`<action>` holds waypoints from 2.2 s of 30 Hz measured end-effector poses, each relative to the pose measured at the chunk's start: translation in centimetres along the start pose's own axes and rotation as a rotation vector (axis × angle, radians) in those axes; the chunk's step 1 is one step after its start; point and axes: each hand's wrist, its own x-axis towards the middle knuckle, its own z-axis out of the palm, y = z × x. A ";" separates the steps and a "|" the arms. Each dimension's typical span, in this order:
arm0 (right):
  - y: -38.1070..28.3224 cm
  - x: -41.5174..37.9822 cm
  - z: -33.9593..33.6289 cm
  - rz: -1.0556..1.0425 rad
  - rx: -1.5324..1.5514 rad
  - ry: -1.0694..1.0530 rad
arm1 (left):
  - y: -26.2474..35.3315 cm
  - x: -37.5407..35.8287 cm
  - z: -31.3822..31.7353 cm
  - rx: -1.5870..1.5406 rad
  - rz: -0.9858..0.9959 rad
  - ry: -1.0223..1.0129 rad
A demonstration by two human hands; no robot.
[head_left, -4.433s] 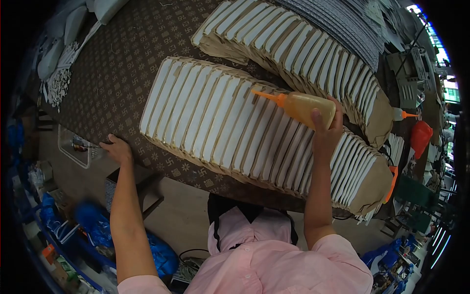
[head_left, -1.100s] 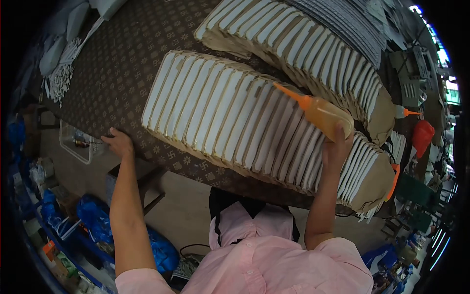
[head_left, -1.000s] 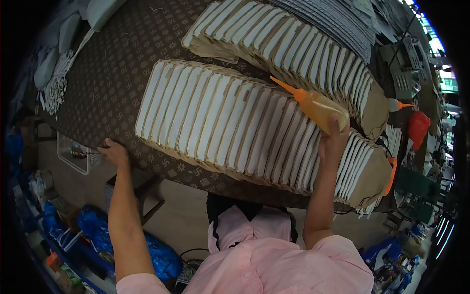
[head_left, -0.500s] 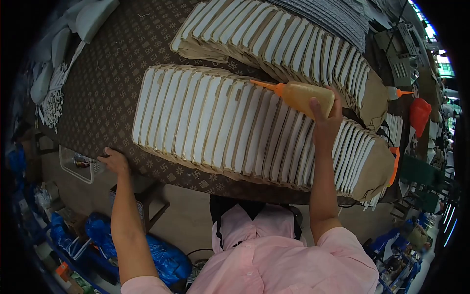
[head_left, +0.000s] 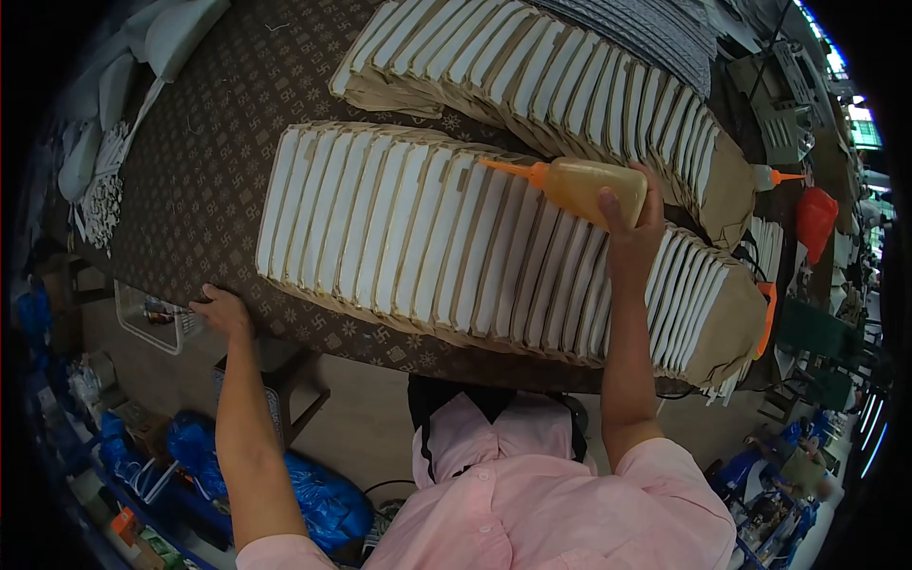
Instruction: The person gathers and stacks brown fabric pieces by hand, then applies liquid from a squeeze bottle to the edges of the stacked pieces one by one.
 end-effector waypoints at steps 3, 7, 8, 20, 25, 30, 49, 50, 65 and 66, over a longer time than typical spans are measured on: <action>0.0 0.0 0.0 0.004 -0.006 -0.014 | 0.1 0.1 0.0 0.009 0.000 0.008; -0.1 -0.3 -0.1 0.025 -0.033 -0.064 | -0.2 0.2 0.1 0.000 0.011 0.010; -0.1 -0.3 -0.1 0.025 -0.032 -0.064 | -0.1 0.2 0.1 0.000 0.011 0.010; -0.2 -1.6 -0.8 0.032 -0.051 -0.177 | -0.7 0.7 0.5 0.011 0.026 0.028; -0.2 -2.8 -1.0 0.064 -0.029 -0.259 | -0.6 0.4 0.4 -0.006 0.024 0.015; -0.3 -4.0 -1.2 0.081 -0.019 -0.300 | -0.3 0.3 0.1 0.021 0.010 0.005; -1.2 -6.3 -1.6 0.095 0.024 -0.485 | 0.2 -0.2 -0.1 0.033 -0.023 -0.005; -1.2 -6.1 -1.7 0.094 0.025 -0.485 | 0.4 -0.2 -0.1 0.032 -0.023 -0.004; -2.4 -6.2 -1.5 0.046 -0.015 -0.560 | 0.4 -0.3 -0.2 0.019 -0.045 -0.019; -2.5 -6.2 -1.5 0.051 -0.014 -0.561 | 0.4 -0.3 -0.2 0.013 -0.046 -0.019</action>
